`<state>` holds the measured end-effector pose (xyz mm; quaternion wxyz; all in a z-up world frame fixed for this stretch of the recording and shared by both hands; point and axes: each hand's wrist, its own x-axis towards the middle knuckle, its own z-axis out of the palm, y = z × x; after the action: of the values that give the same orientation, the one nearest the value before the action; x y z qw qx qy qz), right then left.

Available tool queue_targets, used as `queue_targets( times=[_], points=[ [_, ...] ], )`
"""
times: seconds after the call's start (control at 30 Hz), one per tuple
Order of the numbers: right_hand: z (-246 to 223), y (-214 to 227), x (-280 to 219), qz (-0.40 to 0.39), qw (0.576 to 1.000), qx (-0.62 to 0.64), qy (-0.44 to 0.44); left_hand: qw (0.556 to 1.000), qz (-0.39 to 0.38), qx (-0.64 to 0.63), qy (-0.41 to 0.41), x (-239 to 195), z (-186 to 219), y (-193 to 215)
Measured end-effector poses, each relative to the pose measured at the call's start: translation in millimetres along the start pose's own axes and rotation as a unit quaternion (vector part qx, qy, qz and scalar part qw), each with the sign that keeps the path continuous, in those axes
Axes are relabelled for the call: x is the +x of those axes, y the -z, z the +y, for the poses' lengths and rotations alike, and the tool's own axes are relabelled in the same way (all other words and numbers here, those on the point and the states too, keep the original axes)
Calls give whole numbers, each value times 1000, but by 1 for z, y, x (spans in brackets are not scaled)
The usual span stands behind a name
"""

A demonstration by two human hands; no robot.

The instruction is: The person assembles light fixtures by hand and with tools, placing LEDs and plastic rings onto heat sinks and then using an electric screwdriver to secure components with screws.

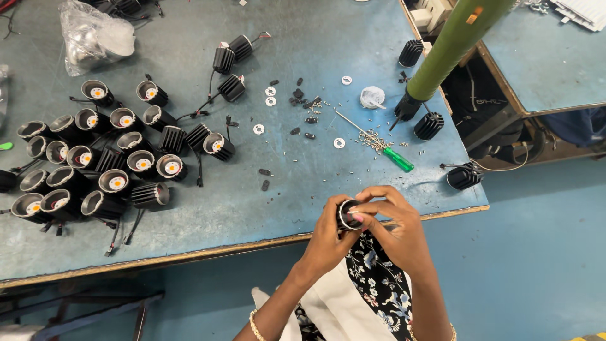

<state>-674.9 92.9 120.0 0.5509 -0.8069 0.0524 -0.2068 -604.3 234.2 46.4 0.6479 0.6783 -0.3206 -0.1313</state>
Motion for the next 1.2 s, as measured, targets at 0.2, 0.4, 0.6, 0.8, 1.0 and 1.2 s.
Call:
queue_targets(
  times=[0.2,0.4,0.6,0.8,1.0,1.2],
  points=[
    [7,3,3,-10,1000,-9,19,999,-1,-30,30,-1,-9,-1],
    [22,-5,20,-36,997,15,-72,999,31,24,16,13,-23,0],
    [38,-6,47,-77,996,-39,-6,998,-7,62,29,41,-39,19],
    [47,-11,59,-118,992,-35,-25,999,14,23,-44,40,-44,30],
    [51,-14,54,-111,993,8,-35,987,137,48,-69,34,-42,34],
    [58,-20,49,-74,996,3,-46,984,151,76,-46,37,-41,34]
  ],
)
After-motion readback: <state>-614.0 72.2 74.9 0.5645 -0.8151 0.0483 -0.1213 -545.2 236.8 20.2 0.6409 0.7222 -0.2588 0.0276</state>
